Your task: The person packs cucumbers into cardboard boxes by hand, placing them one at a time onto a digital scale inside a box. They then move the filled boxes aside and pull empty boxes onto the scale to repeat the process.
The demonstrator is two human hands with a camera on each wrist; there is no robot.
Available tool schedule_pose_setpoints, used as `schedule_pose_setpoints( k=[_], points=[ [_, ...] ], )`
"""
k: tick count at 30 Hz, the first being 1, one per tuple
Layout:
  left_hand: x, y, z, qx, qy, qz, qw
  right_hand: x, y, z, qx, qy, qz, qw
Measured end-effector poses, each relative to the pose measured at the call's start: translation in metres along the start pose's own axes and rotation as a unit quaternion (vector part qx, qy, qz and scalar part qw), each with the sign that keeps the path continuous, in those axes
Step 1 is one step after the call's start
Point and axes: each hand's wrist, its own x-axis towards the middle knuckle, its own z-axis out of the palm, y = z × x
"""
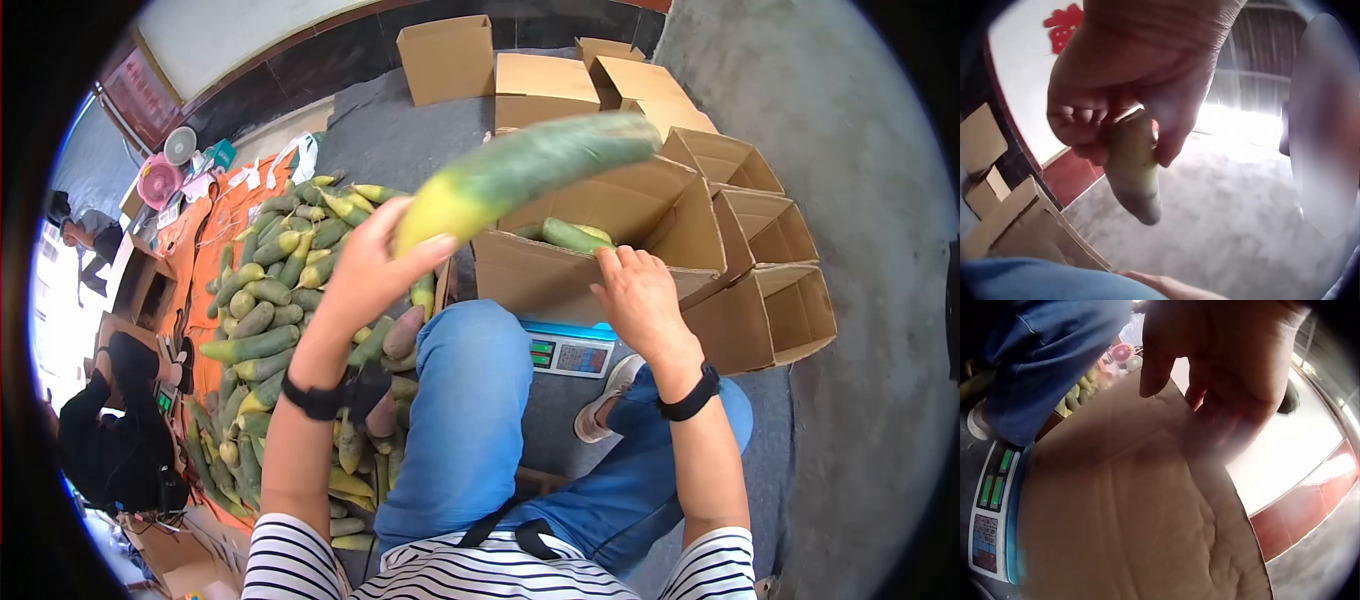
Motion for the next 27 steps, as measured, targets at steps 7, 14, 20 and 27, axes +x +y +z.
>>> schedule_pose_setpoints(
  k=[7, 14, 20, 27],
  points=[
    [-0.029, 0.006, 0.025, 0.188, -0.056, 0.057, 0.979, -0.008, 0.007, 0.000, 0.003, 0.022, -0.021, 1.000],
    [-0.113, -0.007, 0.060, 0.297, -0.070, 0.084, 0.949, -0.003, 0.002, 0.001, -0.039, 0.004, 0.004, 0.999],
    [-0.117, -0.011, 0.057, 0.302, -0.044, 0.069, 0.950, -0.006, 0.003, 0.001, -0.025, 0.026, -0.007, 0.999],
    [-0.121, -0.015, 0.055, 0.304, -0.019, 0.047, 0.951, -0.008, 0.003, 0.000, -0.009, 0.023, -0.012, 1.000]
  ],
)
